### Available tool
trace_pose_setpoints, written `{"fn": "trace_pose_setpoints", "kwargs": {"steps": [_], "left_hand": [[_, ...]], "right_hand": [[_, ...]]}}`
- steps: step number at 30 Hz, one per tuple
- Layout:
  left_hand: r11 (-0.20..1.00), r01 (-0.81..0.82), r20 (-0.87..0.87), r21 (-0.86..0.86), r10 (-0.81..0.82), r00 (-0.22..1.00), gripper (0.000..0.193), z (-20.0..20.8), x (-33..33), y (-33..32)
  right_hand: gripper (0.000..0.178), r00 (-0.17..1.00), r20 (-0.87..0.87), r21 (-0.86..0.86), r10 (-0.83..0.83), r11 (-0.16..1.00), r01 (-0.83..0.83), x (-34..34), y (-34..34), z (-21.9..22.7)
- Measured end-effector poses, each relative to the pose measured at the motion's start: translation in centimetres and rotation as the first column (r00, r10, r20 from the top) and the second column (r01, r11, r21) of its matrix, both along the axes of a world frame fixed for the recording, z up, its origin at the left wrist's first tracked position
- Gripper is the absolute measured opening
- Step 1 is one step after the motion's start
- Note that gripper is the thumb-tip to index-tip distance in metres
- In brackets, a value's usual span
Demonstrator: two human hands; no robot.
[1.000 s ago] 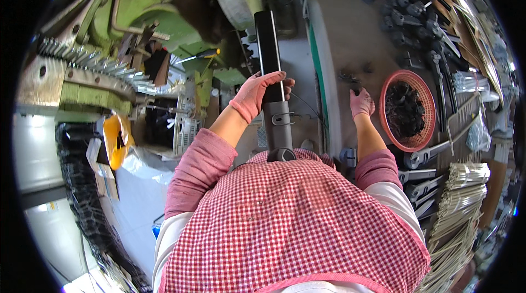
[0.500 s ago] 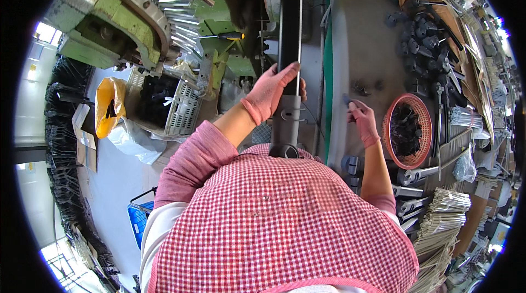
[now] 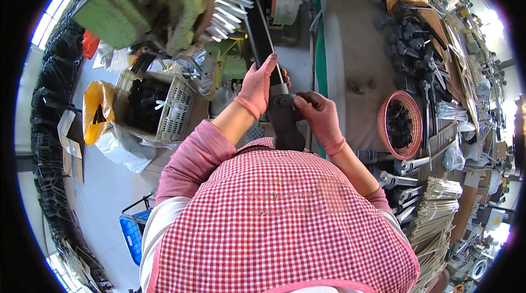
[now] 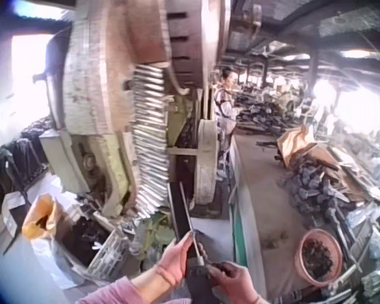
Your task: The person repeatedly picks up a long metal rod and a small black plastic component, then inserts the rod into the component. They place the assembled unit on a nearby table and repeat the process with additional parts. Later, they handle small black pieces from a red basket, appearing to sort or inspect them.
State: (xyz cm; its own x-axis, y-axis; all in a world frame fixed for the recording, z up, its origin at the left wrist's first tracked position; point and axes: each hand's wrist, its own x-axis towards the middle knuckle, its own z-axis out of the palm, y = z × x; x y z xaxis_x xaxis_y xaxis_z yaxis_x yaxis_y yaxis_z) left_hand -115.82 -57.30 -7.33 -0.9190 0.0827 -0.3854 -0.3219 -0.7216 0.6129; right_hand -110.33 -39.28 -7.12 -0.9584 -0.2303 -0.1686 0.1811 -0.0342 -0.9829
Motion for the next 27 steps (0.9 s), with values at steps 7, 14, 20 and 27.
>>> {"fn": "trace_pose_setpoints", "kwargs": {"steps": [7,14,20,27], "left_hand": [[0.929,-0.364,0.053,-0.061,0.367,0.929,0.024,-1.9,-0.7,-4.4],[0.831,-0.44,-0.111,-0.34,0.43,0.896,0.036,-2.1,3.1,-11.4],[0.682,-0.709,-0.299,-0.182,0.648,0.7,0.039,-2.8,5.1,-15.9],[0.842,-0.516,-0.254,-0.159,0.47,0.845,0.055,-1.8,5.2,-18.5]], "right_hand": [[0.065,0.915,-0.183,0.647,0.359,0.745,-0.163,-1.8,-7.5,1.0],[0.039,0.923,0.065,0.285,0.38,0.879,-0.382,-5.0,-15.0,1.9],[0.04,0.879,0.167,0.004,0.447,0.891,-0.454,-9.5,-21.4,3.1],[0.038,0.855,0.212,0.104,0.473,0.859,-0.501,-9.5,-23.5,5.4]]}}
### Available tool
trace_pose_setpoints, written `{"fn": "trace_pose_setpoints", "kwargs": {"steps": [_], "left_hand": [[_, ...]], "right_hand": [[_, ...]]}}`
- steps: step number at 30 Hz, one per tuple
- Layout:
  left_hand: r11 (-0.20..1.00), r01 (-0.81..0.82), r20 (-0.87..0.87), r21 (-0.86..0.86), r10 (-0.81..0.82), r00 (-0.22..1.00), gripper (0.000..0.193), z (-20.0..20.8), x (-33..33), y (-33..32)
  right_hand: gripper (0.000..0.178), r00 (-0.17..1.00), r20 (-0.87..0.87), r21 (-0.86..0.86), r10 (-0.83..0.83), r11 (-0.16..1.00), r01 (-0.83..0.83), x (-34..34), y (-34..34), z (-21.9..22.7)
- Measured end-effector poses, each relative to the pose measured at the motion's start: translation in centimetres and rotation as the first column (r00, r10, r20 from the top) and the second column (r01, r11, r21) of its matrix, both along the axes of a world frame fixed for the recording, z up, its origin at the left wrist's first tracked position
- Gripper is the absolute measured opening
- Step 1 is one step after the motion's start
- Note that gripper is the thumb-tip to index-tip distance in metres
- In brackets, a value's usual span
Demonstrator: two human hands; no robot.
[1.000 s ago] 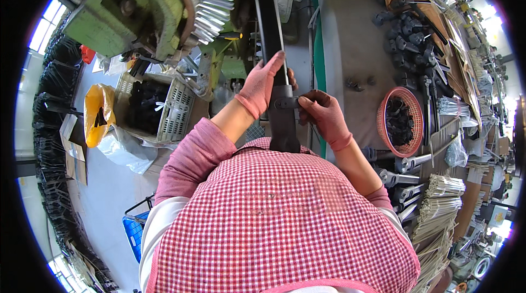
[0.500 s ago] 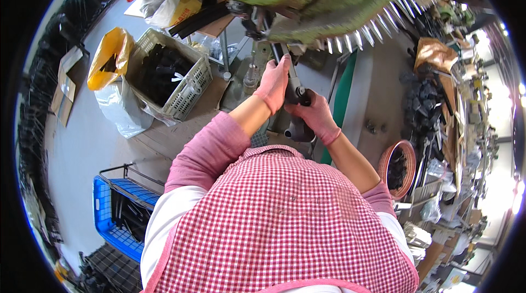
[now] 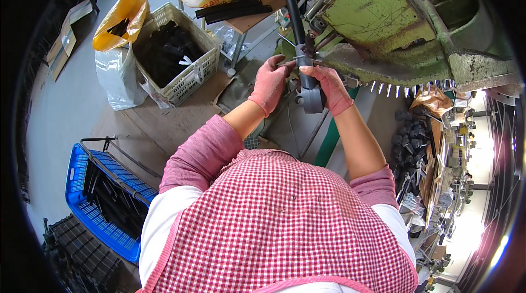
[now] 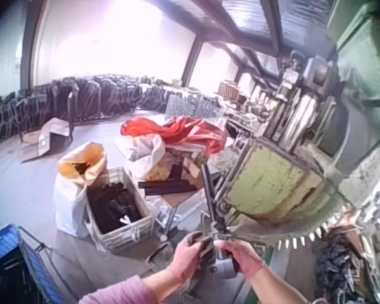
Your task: The person repeatedly picks up a long metal rod and a small black plastic component, then inserts the rod into the component. They place the assembled unit on a nearby table and repeat the process with additional parts. Later, they handle small black pieces from a red basket, appearing to sort or inspect them.
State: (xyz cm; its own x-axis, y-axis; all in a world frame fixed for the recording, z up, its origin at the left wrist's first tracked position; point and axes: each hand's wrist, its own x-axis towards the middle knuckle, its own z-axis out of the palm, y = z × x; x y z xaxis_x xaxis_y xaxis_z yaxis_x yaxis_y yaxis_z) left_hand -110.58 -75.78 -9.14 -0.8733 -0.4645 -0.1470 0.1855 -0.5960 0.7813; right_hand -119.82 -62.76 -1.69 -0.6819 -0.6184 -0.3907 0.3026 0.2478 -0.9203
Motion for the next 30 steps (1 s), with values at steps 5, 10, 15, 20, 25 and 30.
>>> {"fn": "trace_pose_setpoints", "kwargs": {"steps": [5,10,15,20,25,30], "left_hand": [[0.994,0.088,0.037,0.063,-0.091,0.995,0.048,1.1,0.2,-1.3],[0.951,0.269,0.013,0.15,-0.274,0.962,0.037,0.7,-0.7,-3.9],[0.929,0.354,0.103,0.111,-0.365,0.925,0.034,0.8,-1.8,-5.5],[0.905,0.423,0.138,0.034,-0.424,0.895,0.034,1.3,-1.5,-6.3],[0.916,0.389,0.129,0.097,-0.399,0.908,0.032,0.9,-1.2,-5.8],[0.9,0.418,0.096,0.123,-0.43,0.898,0.035,-0.2,-2.0,-6.1]], "right_hand": [[0.035,0.997,0.075,0.077,-0.013,0.997,0.008,0.6,-0.5,1.6],[0.029,0.919,-0.372,0.218,0.132,0.975,-0.052,0.9,-1.0,1.2],[0.037,0.893,-0.43,0.294,0.134,0.956,-0.002,0.4,-0.4,0.0],[0.036,0.966,0.248,0.082,-0.07,0.995,0.051,0.0,-0.1,0.0],[0.029,0.994,-0.112,0.232,0.019,0.973,0.008,0.8,-0.9,0.6],[0.037,0.799,-0.554,0.478,0.236,0.875,0.073,1.9,-2.0,0.2]]}}
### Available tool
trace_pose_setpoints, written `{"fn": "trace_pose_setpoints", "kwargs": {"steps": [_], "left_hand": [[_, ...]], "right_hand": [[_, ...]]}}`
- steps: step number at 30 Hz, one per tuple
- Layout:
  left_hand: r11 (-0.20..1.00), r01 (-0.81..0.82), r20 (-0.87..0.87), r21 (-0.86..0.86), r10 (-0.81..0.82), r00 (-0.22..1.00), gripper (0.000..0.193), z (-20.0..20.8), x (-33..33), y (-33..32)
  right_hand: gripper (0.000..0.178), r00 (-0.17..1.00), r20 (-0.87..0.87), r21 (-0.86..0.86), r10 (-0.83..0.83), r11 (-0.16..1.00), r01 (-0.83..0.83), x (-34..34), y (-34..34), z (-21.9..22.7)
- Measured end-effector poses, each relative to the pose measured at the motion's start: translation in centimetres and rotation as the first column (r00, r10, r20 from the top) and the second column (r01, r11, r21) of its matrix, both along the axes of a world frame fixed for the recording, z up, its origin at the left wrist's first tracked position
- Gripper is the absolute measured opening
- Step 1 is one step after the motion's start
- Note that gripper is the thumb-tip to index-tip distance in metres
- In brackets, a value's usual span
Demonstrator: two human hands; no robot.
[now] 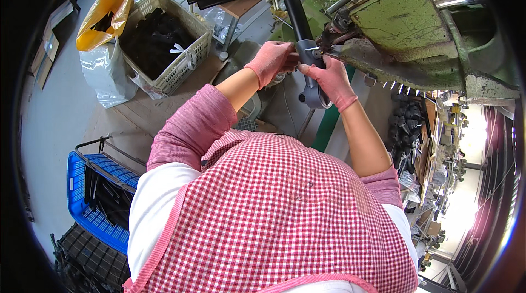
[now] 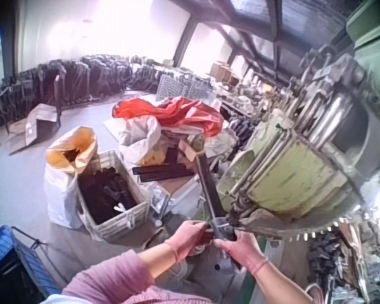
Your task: The person repeatedly picks up a long metal rod and a small black plastic component, then inserts the rod into the component. They place the assembled unit on a nearby table and repeat the process with additional parts. Later, they handle small black pieces from a red basket, appearing to sort or inspect them.
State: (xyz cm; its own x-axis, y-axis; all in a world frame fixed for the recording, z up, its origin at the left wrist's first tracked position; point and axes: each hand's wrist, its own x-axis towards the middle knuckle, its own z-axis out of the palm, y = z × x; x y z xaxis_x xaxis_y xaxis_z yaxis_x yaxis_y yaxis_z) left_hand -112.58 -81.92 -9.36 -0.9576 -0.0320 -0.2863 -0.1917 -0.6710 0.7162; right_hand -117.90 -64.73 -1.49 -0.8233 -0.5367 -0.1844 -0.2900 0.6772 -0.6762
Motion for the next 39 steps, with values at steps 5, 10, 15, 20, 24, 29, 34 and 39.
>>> {"fn": "trace_pose_setpoints", "kwargs": {"steps": [5,10,15,20,24,29,34,39], "left_hand": [[0.866,0.153,0.146,-0.476,-0.094,0.985,0.042,-1.9,-1.7,-1.6],[0.914,-0.094,0.129,-0.394,0.156,0.979,0.04,-4.0,-2.1,-3.0],[0.88,-0.068,0.13,-0.47,0.145,0.981,0.037,-4.0,-2.2,-4.6],[0.951,-0.109,0.107,-0.288,0.145,0.984,0.034,-3.6,-2.2,-4.4],[0.968,-0.119,0.031,-0.222,0.129,0.991,0.029,-3.3,-1.4,-4.1],[0.964,0.048,-0.012,-0.261,-0.053,0.999,0.021,-3.2,-0.4,-5.2],[0.992,0.051,0.002,-0.112,-0.051,0.999,0.017,-4.8,-0.8,-6.4],[0.995,0.096,0.129,0.037,-0.1,0.987,0.017,-8.0,-1.1,-7.9]], "right_hand": [[0.051,0.966,-0.234,0.161,0.111,0.984,-0.075,0.6,-1.3,-1.8],[0.049,0.982,-0.188,0.232,0.025,0.973,0.019,0.4,-1.4,-2.4],[0.056,0.985,-0.173,0.195,0.012,0.981,0.022,0.7,-1.0,-2.0],[0.056,0.981,-0.193,0.23,-0.012,0.972,0.057,0.4,-0.8,-2.7],[0.057,0.964,-0.265,0.167,0.035,0.986,0.01,0.4,-0.4,-3.6],[0.059,0.945,-0.326,0.211,0.017,0.976,0.055,0.7,-0.2,-3.5],[0.064,0.978,-0.208,0.148,0.011,0.989,0.02,0.4,-0.2,-1.1],[0.056,0.962,-0.264,0.122,-0.069,0.987,0.104,-0.7,2.4,-1.0]]}}
